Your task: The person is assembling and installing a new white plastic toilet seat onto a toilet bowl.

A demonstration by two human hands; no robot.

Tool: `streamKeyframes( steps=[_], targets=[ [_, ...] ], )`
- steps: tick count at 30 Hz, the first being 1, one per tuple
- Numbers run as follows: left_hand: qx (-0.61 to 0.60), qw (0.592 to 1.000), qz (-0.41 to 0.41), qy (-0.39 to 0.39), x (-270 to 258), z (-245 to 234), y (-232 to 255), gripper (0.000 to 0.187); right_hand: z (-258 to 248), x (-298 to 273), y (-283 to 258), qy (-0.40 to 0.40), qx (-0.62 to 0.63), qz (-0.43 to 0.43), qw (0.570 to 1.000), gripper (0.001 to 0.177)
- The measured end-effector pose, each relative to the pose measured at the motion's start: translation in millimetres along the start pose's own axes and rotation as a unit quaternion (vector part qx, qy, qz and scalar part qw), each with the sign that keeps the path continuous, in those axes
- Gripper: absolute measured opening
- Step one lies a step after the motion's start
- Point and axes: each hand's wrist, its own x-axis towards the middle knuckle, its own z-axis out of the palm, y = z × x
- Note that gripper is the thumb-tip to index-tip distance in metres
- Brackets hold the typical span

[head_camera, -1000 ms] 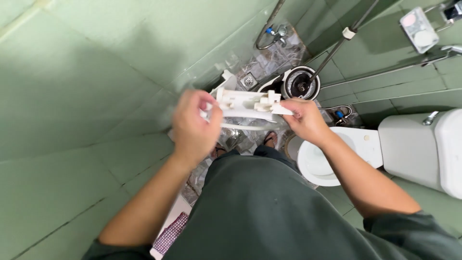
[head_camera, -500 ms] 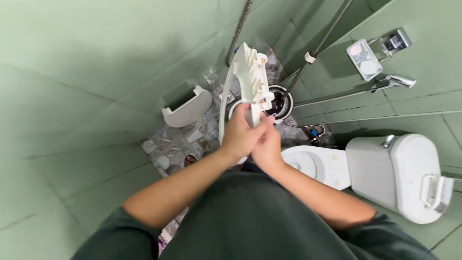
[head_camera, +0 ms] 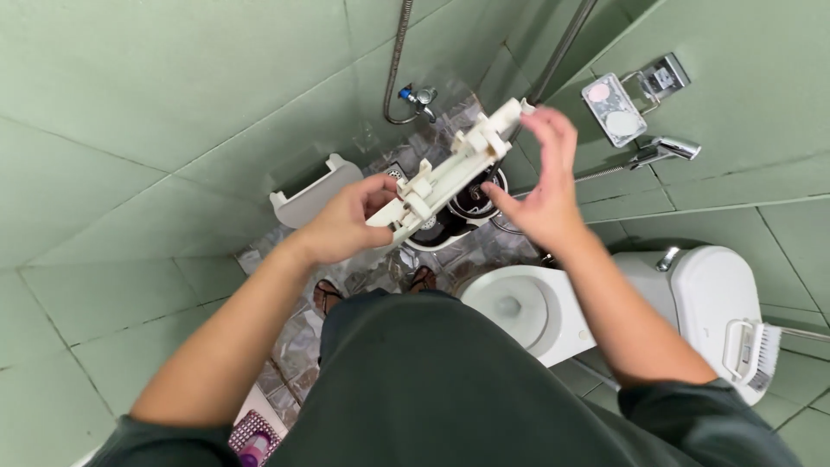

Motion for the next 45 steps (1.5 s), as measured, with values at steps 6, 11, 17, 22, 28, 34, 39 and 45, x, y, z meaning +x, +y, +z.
streamKeyframes(
  steps=[6,11,17,22,28,34,39,45],
  targets=[
    [0.033,0.989,-0.005,-0.142,0,-2,15,0.059,-35,13,38,-0.123,-0.122,-0.150,0.973,0.052],
    [0.066,0.984,-0.007,-0.168,0,-23,-16,0.053,-1,-35,47,-0.217,0.068,0.102,0.969,0.019],
    [0.205,0.956,-0.063,-0.200,12,-90,-51,0.046,71,-92,26,-0.139,0.157,0.267,0.941,0.011],
    [0.425,0.884,-0.030,-0.194,28,-172,-103,0.057,137,-139,9,-0.094,0.124,0.393,0.906,0.011],
    [0.403,0.910,-0.057,-0.075,40,-254,-244,0.056,210,-197,11,-0.023,0.171,0.499,0.849,0.007],
    [0.596,0.758,-0.261,-0.052,91,-300,-372,0.057,267,-253,38,0.074,0.073,0.530,0.841,0.012],
    [0.604,0.717,-0.348,-0.006,132,-315,-449,0.073,309,-326,63,0.175,0.046,0.571,0.801,0.009],
    [0.633,0.663,-0.399,-0.016,166,-329,-527,0.066,355,-428,71,0.300,0.053,0.656,0.690,0.005]
  ],
)
